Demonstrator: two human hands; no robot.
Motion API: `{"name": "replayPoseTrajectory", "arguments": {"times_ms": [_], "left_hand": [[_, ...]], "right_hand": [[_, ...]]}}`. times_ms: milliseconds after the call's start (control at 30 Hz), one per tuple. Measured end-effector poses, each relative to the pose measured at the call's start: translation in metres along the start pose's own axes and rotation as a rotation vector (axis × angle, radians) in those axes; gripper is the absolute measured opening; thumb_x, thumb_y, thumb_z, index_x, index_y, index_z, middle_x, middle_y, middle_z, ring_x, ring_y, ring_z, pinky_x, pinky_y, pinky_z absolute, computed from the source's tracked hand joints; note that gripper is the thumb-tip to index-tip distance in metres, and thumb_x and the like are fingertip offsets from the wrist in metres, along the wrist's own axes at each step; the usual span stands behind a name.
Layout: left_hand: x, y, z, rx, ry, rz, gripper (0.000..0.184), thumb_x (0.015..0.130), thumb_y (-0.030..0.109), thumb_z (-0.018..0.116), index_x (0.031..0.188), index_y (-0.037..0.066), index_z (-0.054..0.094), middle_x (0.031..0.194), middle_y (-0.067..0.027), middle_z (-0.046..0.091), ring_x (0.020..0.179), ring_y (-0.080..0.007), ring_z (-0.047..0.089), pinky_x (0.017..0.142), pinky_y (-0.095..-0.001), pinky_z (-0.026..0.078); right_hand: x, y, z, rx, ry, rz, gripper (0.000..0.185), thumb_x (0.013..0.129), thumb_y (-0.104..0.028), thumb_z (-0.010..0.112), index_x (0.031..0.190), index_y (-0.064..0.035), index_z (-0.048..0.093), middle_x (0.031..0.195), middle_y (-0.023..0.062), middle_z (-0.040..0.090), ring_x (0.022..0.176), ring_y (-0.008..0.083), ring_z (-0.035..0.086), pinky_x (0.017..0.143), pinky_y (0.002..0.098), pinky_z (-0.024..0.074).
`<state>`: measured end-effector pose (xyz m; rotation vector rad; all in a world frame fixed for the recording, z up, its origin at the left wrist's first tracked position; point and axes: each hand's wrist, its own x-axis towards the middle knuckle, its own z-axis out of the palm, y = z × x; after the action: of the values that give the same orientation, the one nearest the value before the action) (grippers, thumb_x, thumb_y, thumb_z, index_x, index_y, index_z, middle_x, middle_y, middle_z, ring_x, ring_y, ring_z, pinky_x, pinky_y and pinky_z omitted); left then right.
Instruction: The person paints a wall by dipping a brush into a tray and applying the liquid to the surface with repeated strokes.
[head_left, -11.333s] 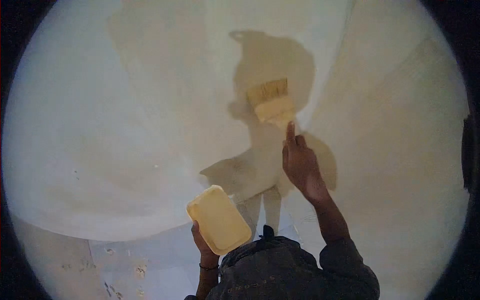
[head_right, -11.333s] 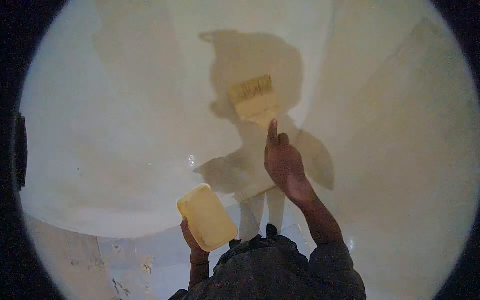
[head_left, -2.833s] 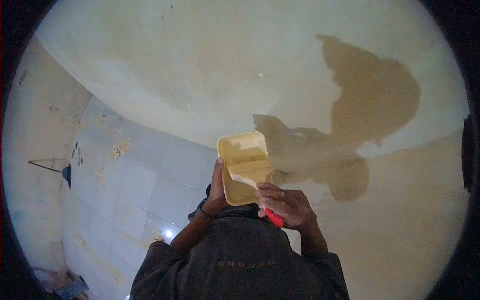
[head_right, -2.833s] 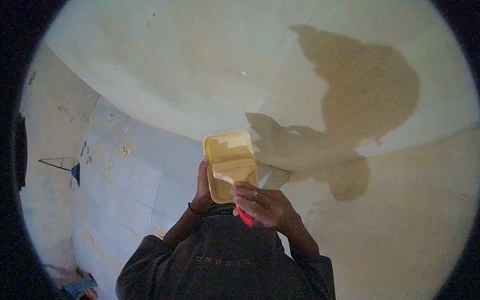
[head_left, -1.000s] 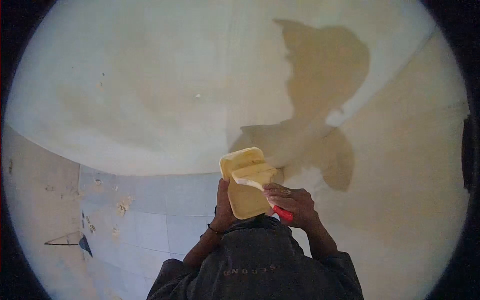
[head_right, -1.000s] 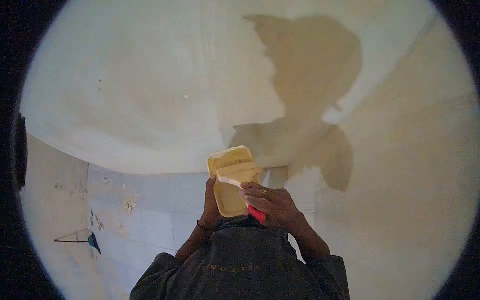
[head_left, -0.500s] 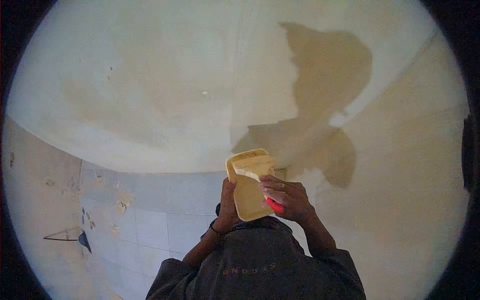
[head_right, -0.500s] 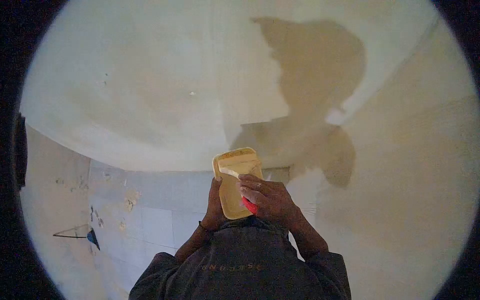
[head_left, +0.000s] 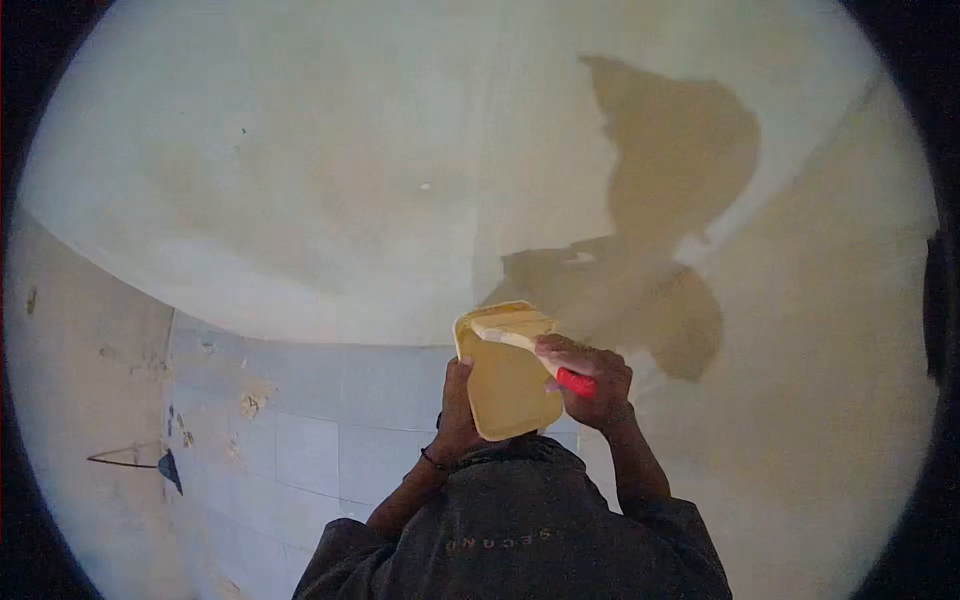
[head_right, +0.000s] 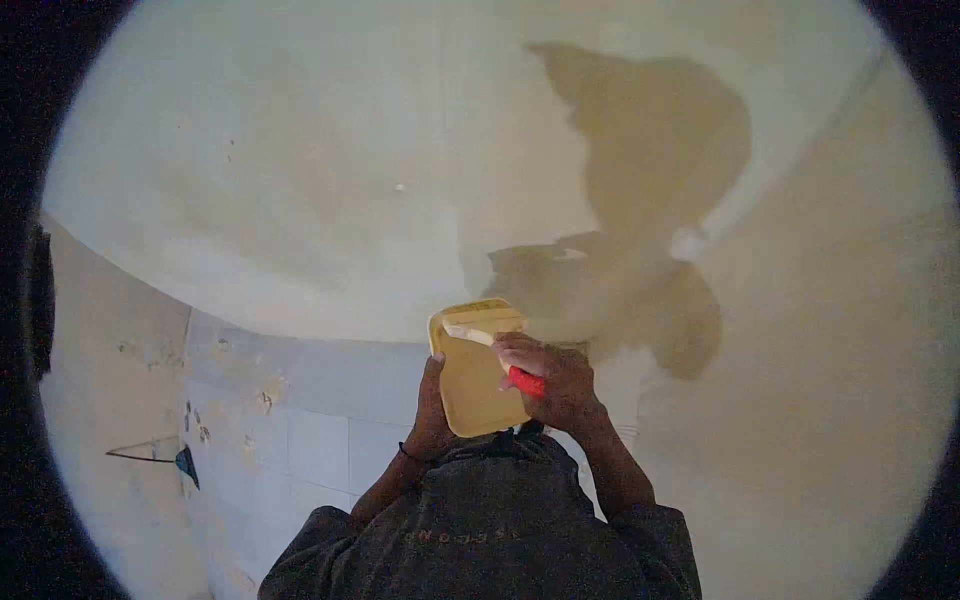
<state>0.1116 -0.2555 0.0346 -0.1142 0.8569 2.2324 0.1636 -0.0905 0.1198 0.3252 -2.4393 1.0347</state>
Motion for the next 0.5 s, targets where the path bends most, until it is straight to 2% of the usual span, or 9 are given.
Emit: {"name": "replayPoseTrajectory", "arguments": {"times_ms": [67,133,167,233,300,333,400,433,500], "left_hand": [[0.003,-0.004,-0.007,0.013,0.011,-0.005,0.035,0.089,0.033,0.033,0.106,0.002,0.031,0.103,-0.0139,0.044,0.094,-0.0212,0.052,0.076,-0.035,0.047],[0.007,-0.013,-0.018,0.035,0.031,0.003,0.034,0.089,0.032,0.032,0.106,0.002,0.034,0.104,-0.0138,0.046,0.095,-0.0205,0.052,0.076,-0.0343,0.047],[0.009,-0.017,-0.022,0.045,0.04,0.007,0.033,0.09,0.031,0.032,0.106,0.002,0.036,0.105,-0.0138,0.046,0.096,-0.0202,0.052,0.076,-0.0339,0.047],[0.01,-0.015,-0.021,0.064,0.042,0.003,0.033,0.09,0.03,0.031,0.105,0.002,0.037,0.105,-0.0137,0.047,0.096,-0.0198,0.052,0.076,-0.0335,0.047],[0.006,-0.011,-0.016,0.404,-0.12,0.036,0.04,0.089,0.033,0.029,0.113,0.002,0.038,0.112,-0.015,0.046,0.1,-0.0218,0.05,0.08,-0.0368,0.045],[0.004,-0.009,-0.011,0.416,-0.137,0.025,0.04,0.089,0.033,0.029,0.113,0.002,0.038,0.112,-0.015,0.046,0.1,-0.0218,0.05,0.08,-0.0368,0.045],[-0.003,-0.01,-0.004,-0.116,-0.003,-0.097,0.046,0.088,0.036,0.029,0.121,0.004,0.035,0.117,-0.0152,0.045,0.103,-0.0241,0.049,0.083,-0.0388,0.043],[-0.004,-0.012,-0.004,-0.099,-0.015,-0.113,0.046,0.088,0.036,0.029,0.121,0.004,0.035,0.117,-0.0152,0.045,0.103,-0.0241,0.049,0.083,-0.0388,0.043],[-0.006,-0.015,-0.005,-0.062,0.068,-0.074,0.052,0.086,0.043,0.028,0.122,0.005,0.034,0.117,-0.0136,0.044,0.105,-0.0261,0.047,0.086,-0.0396,0.041]], "right_hand": [[-0.003,0.005,-0.003,0.026,0.056,0.047,0.032,0.058,-0.003,0.067,0.089,-0.0024,0.058,0.096,0.0114,0.06,0.093,0.0199,0.058,0.076,0.0289,0.0478],[-0.015,0.016,-0.008,0.115,0.183,0.108,0.031,0.058,0.001,0.066,0.087,-0.0027,0.059,0.093,0.0115,0.062,0.09,0.0204,0.059,0.077,0.0291,0.0475],[-0.02,0.028,-0.008,0.204,0.266,0.082,0.029,0.06,0.003,0.065,0.087,-0.0036,0.058,0.091,0.0114,0.062,0.087,0.0215,0.06,0.077,0.0301,0.0477],[-0.019,0.031,-0.02,0.189,0.34,0.06,0.028,0.061,0.003,0.064,0.087,-0.0039,0.057,0.091,0.0116,0.062,0.087,0.0219,0.06,0.077,0.0306,0.0477],[-0.018,0.041,-0.035,0.121,0.432,-0.006,0.027,0.063,0.003,0.064,0.087,-0.0054,0.055,0.091,0.0115,0.062,0.088,0.0232,0.06,0.076,0.0319,0.0481],[-0.018,0.047,-0.043,0.11,0.452,0.0,0.027,0.063,0.003,0.064,0.087,-0.0054,0.055,0.091,0.0115,0.062,0.088,0.0232,0.06,0.076,0.0319,0.0481],[-0.017,0.059,-0.058,-0.077,0.445,0.022,0.03,0.063,0.003,0.064,0.09,-0.0068,0.054,0.094,0.0117,0.061,0.088,0.0242,0.06,0.074,0.0316,0.0489],[-0.016,0.065,-0.068,-0.222,0.37,0.062,0.032,0.065,0.004,0.062,0.093,-0.0078,0.053,0.095,0.0118,0.06,0.086,0.0246,0.06,0.071,0.0312,0.0499],[-0.013,0.086,-0.079,-0.242,0.382,0.012,0.032,0.066,0.004,0.062,0.094,-0.0075,0.052,0.094,0.0119,0.06,0.084,0.0241,0.06,0.07,0.0309,0.0502]]}}
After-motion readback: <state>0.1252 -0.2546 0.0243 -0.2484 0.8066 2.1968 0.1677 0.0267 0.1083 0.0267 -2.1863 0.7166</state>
